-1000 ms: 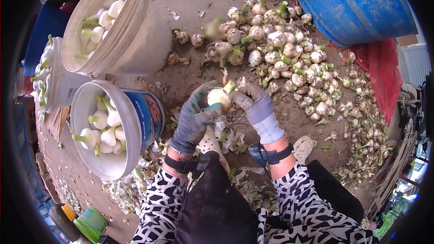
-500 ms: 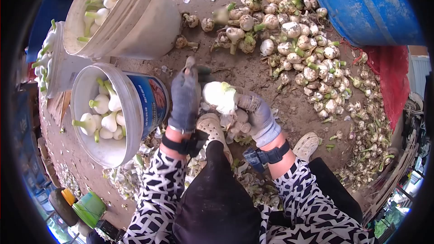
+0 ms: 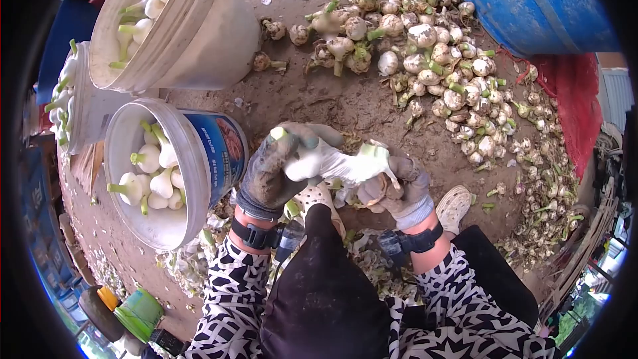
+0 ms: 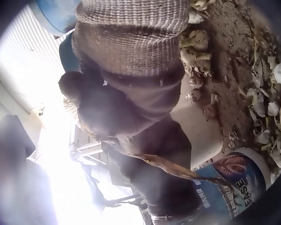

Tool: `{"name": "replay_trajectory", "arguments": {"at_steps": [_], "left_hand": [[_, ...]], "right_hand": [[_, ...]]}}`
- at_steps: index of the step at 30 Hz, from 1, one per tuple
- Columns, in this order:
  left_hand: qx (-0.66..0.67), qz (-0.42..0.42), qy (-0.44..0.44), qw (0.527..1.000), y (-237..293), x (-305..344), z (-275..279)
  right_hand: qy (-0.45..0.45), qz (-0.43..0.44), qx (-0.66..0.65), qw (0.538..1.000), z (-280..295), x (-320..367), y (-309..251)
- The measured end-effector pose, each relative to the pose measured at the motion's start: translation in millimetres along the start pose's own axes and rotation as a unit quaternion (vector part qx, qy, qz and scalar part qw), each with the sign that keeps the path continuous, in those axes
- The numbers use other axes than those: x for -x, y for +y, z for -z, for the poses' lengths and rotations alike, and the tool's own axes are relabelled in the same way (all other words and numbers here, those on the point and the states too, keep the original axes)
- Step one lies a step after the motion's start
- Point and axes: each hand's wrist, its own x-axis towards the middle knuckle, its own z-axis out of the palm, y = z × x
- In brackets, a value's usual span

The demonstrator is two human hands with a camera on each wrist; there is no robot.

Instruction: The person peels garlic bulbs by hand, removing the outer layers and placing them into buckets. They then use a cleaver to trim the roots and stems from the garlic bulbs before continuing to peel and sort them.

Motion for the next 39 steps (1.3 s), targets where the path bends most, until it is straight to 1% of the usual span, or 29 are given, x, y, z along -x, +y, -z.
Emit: {"name": "replay_trajectory", "arguments": {"at_steps": [2, 3, 4, 6, 8, 9, 10, 11, 12, 13, 14, 16, 17, 18, 19, 20, 21, 22, 23, 24, 26, 27, 28, 30, 31, 32, 34, 35, 39], "left_hand": [[0.01, -0.001, -0.018, 1.0, -3, -1, 4], [-0.011, -0.004, 0.003, 1.0, -5, -3, 3], [-0.032, -0.007, 0.025, 0.999, -7, -5, 1], [0.13, -0.039, 0.015, 0.991, -12, -10, -9], [0.233, -0.069, 0.03, 0.97, -8, -19, -6], [0.272, -0.062, 0.084, 0.957, -2, -18, -10], [0.267, -0.064, 0.081, 0.958, 2, -19, -11], [0.265, -0.07, 0.106, 0.956, 5, -20, -13], [0.264, -0.074, 0.131, 0.953, 7, -21, -15], [0.254, -0.077, 0.131, 0.955, 6, -21, -13], [0.252, -0.076, 0.128, 0.956, 4, -22, -11], [0.234, -0.069, 0.112, 0.963, -2, -22, -3], [0.193, -0.079, 0.085, 0.974, -7, -20, 4], [0.192, -0.072, 0.092, 0.974, -10, -16, 3], [0.041, -0.114, 0.066, 0.99, -12, -14, -2], [-0.112, -0.156, 0.029, 0.981, -12, -17, -4], [-0.201, -0.109, 0.015, 0.973, -5, -22, -3], [-0.214, -0.016, 0.099, 0.972, 1, -16, -8], [-0.249, 0.004, 0.118, 0.961, 11, -13, -9], [-0.284, 0.026, 0.14, 0.948, 19, -8, -6], [-0.302, -0.004, 0.141, 0.943, 21, 1, -4], [-0.29, -0.003, 0.137, 0.947, 22, 5, -6], [-0.277, -0.004, 0.132, 0.952, 23, 7, -8], [-0.258, -0.015, 0.133, 0.957, 20, 9, -9], [-0.29, -0.028, 0.137, 0.947, 17, 10, -7], [-0.322, -0.041, 0.14, 0.936, 15, 10, -8], [-0.344, -0.044, 0.147, 0.926, 12, 9, -15], [-0.369, -0.051, 0.155, 0.915, 11, 8, -20], [-0.362, -0.051, 0.181, 0.913, 12, 14, -25]], "right_hand": [[0.089, -0.008, 0.091, 0.992, -8, 20, -2], [0.212, -0.004, 0.161, 0.964, -35, 27, -1], [0.167, -0.003, 0.125, 0.978, -32, 40, -3], [0.094, 0.02, 0.103, 0.99, -47, 57, 5], [-0.127, 0.032, 0.05, 0.99, -45, 55, 12], [-0.101, 0.007, 0.06, 0.993, -70, 51, 5], [-0.222, -0.025, 0.138, 0.965, -55, 45, -5], [-0.186, -0.131, 0.337, 0.914, -72, 35, -18], [-0.137, -0.229, 0.518, 0.813, -91, 29, -28], [-0.074, -0.191, 0.719, 0.664, -74, 27, -17], [0.041, -0.21, 0.853, 0.476, -80, 13, -2], [0.103, -0.178, 0.904, 0.376, -53, 4, 3], [0.105, -0.178, 0.902, 0.38, -49, -6, 2], [0.153, -0.128, 0.779, 0.595, -46, -18, 3], [0.197, -0.066, 0.604, 0.769, -45, -25, 8], [0.202, -0.061, 0.601, 0.771, -43, -33, 15], [0.186, 0.019, 0.628, 0.755, -40, -44, 23], [0.168, 0.097, 0.652, 0.733, -38, -51, 25], [0.162, 0.15, 0.761, 0.61, -39, -54, 21], [0.162, 0.148, 0.758, 0.614, -40, -53, 20], [0.134, 0.153, 0.79, 0.579, -40, -51, 20], [0.136, 0.17, 0.766, 0.605, -35, -49, 24], [0.137, 0.17, 0.765, 0.606, -35, -48, 25], [0.172, 0.106, 0.646, 0.736, -37, -45, 23], [0.186, 0.079, 0.68, 0.705, -38, -45, 17], [0.19, 0.077, 0.681, 0.703, -40, -46, 13], [0.178, -0.017, 0.754, 0.632, -43, -51, 7], [0.171, 0.06, 0.731, 0.658, -49, -53, 8], [0.133, 0.065, 0.732, 0.665, -50, -56, 6]]}}
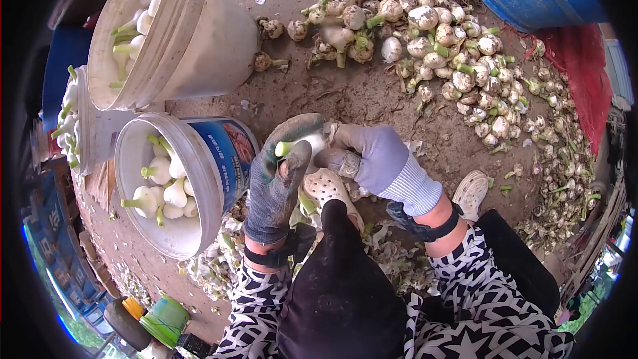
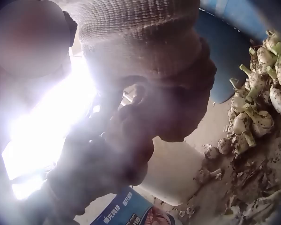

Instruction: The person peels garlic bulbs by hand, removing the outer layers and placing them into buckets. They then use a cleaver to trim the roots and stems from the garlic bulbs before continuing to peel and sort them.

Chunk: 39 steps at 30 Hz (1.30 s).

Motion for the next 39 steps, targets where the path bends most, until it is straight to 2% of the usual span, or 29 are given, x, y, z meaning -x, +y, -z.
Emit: {"name": "replay_trajectory", "arguments": {"at_steps": [2, 3, 5, 7, 9, 11, 13, 14, 15, 17, 18, 19, 21, 23, 25, 26, 27, 28, 29, 31, 32, 33, 34, 35, 36, 37, 38, 39], "left_hand": [[-0.047, 0.005, -0.019, 0.999, 3, 1, 5], [-0.047, 0.006, -0.018, 0.999, 1, 1, 4], [0.108, -0.021, -0.053, 0.992, -4, 0, 0], [0.138, 0.012, -0.021, 0.99, -4, 2, 0], [0.17, -0.047, -0.087, 0.98, -9, -1, 7], [0.184, -0.024, -0.085, 0.979, -10, -3, 6], [0.091, -0.04, -0.064, 0.993, -9, -4, -1], [0.042, -0.066, -0.035, 0.996, -5, -2, -7], [0.042, -0.065, -0.036, 0.996, -1, 1, -9], [-0.101, -0.111, 0.026, 0.988, 4, 6, -10], [-0.102, -0.102, 0.04, 0.989, 3, 8, -10], [-0.103, -0.101, 0.042, 0.989, 4, 8, -8], [-0.14, -0.134, 0.004, 0.981, 9, 8, -3], [-0.164, -0.127, -0.011, 0.978, 9, 8, 1], [-0.143, -0.13, 0.017, 0.981, -4, 9, 4], [-0.201, -0.215, -0.008, 0.956, -7, 8, 6], [-0.203, -0.216, -0.006, 0.955, -8, 8, 5], [-0.08, -0.17, 0.0, 0.982, -8, 8, 1], [0.046, -0.119, 0.004, 0.992, -7, 8, -3], [0.067, -0.094, 0.024, 0.993, -1, 7, -5], [-0.003, -0.104, 0.014, 0.994, 4, 6, -4], [-0.073, -0.115, 0.004, 0.991, 7, 6, -4], [-0.118, -0.143, 0.052, 0.981, 7, 11, -13], [-0.119, -0.143, 0.051, 0.981, 5, 10, -9], [-0.188, -0.185, 0.042, 0.964, 0, 8, -1], [-0.256, -0.226, 0.033, 0.939, -4, 7, 4], [-0.121, -0.168, 0.045, 0.977, -7, 11, 5], [-0.123, -0.171, 0.047, 0.976, -11, 8, 5]], "right_hand": [[-0.088, -0.139, -0.15, 0.975, 2, 3, -7], [-0.089, -0.139, -0.15, 0.975, 4, 4, -5], [-0.099, -0.218, -0.266, 0.934, 10, 8, 4], [-0.064, -0.196, -0.301, 0.931, 15, 14, 14], [-0.019, -0.209, -0.298, 0.931, 21, 19, 23], [-0.032, -0.204, -0.311, 0.928, 16, 21, 21], [-0.093, -0.105, -0.176, 0.974, 6, 22, 3], [-0.068, -0.052, -0.082, 0.993, 0, 19, 1], [-0.067, -0.052, -0.082, 0.993, -5, 18, -4], [-0.056, -0.132, -0.131, 0.981, -8, 15, -20], [-0.088, -0.18, -0.181, 0.963, -6, 14, -24], [-0.09, -0.181, -0.183, 0.962, -3, 14, -30], [-0.139, -0.278, -0.271, 0.911, 3, 14, -38], [-0.138, -0.266, -0.297, 0.907, 0, 20, -30], [-0.138, -0.251, -0.323, 0.902, -1, 23, -19], [-0.126, -0.25, -0.351, 0.894, 1, 25, -12], [-0.115, -0.247, -0.378, 0.885, 2, 26, -7], [-0.058, -0.264, -0.364, 0.891, 2, 29, -5], [-0.059, -0.262, -0.364, 0.892, -1, 30, -3], [-0.073, -0.183, -0.396, 0.897, -3, 35, 3], [-0.116, -0.162, -0.316, 0.927, -1, 29, -9], [-0.113, -0.163, -0.317, 0.927, -6, 28, -15], [-0.098, -0.149, -0.206, 0.962, -11, 26, -19], [-0.082, -0.132, -0.092, 0.984, -16, 24, -25], [-0.063, -0.164, -0.187, 0.967, -16, 23, -36], [-0.064, -0.162, -0.188, 0.967, -15, 23, -36], [-0.076, -0.182, -0.27, 0.943, -14, 24, -34], [-0.088, -0.199, -0.349, 0.911, -11, 25, -32]]}}
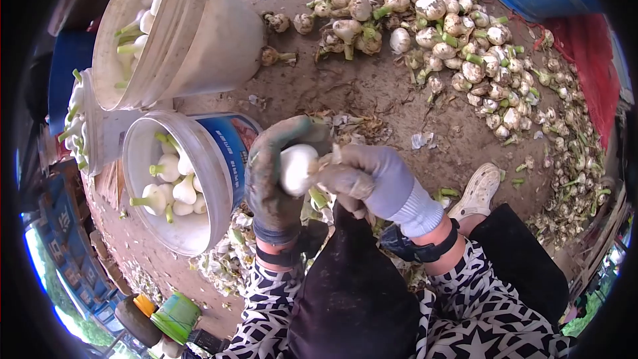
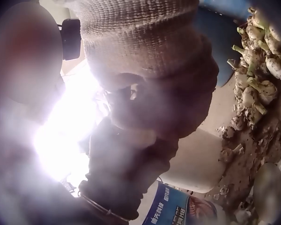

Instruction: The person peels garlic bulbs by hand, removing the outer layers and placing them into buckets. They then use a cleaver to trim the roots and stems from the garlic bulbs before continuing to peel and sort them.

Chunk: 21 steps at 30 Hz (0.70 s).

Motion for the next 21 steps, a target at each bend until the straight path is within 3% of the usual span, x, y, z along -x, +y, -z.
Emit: {"name": "replay_trajectory", "arguments": {"at_steps": [1, 2, 4, 6, 7, 8, 9, 10, 11, 13, 14, 16, 18, 21], "left_hand": [[0.247, 0.027, -0.006, 0.969, -5, -3, 0], [0.478, 0.052, -0.012, 0.877, -6, -6, 0], [0.501, 0.068, 0.031, 0.862, 0, -8, 0], [0.533, 0.124, 0.066, 0.834, 4, -10, -2], [0.478, 0.126, 0.067, 0.867, 2, -7, -2], [0.48, 0.128, 0.065, 0.866, 2, -6, -4], [0.296, 0.082, 0.055, 0.95, 1, -4, -6], [0.1, 0.032, 0.041, 0.994, 1, -2, -8], [-0.042, -0.016, 0.022, 0.999, 7, -1, -10], [0.026, 0.007, -0.002, 1.0, 10, -1, -5], [0.091, 0.029, -0.023, 0.995, 11, -1, -2], [0.059, 0.028, -0.007, 0.998, 15, -1, 0], [0.058, 0.016, -0.046, 0.997, 23, -2, 3], [0.152, 0.041, -0.017, 0.987, 16, 2, -4]], "right_hand": [[0.019, -0.03, 0.015, 0.999, 10, 2, 0], [0.035, 0.001, -0.073, 0.997, 22, 1, 16], [0.118, 0.029, -0.048, 0.991, 42, 5, 31], [0.133, 0.05, 0.002, 0.99, 42, 7, 40], [0.155, 0.067, 0.053, 0.984, 42, 10, 43], [0.113, 0.065, 0.1, 0.986, 38, 10, 45], [0.091, 0.08, 0.107, 0.987, 27, 8, 40], [0.069, 0.095, 0.113, 0.987, 14, 7, 32], [0.074, 0.094, 0.113, 0.986, 8, 4, 27], [0.024, 0.119, 0.259, 0.958, 3, -6, 15], [0.024, 0.115, 0.26, 0.958, 1, -7, 8], [-0.04, -0.045, 0.045, 0.997, -3, -7, -4], [-0.057, -0.058, 0.035, 0.996, -3, -8, -3], [-0.053, -0.072, 0.004, 0.996, 2, -8, 3]]}}
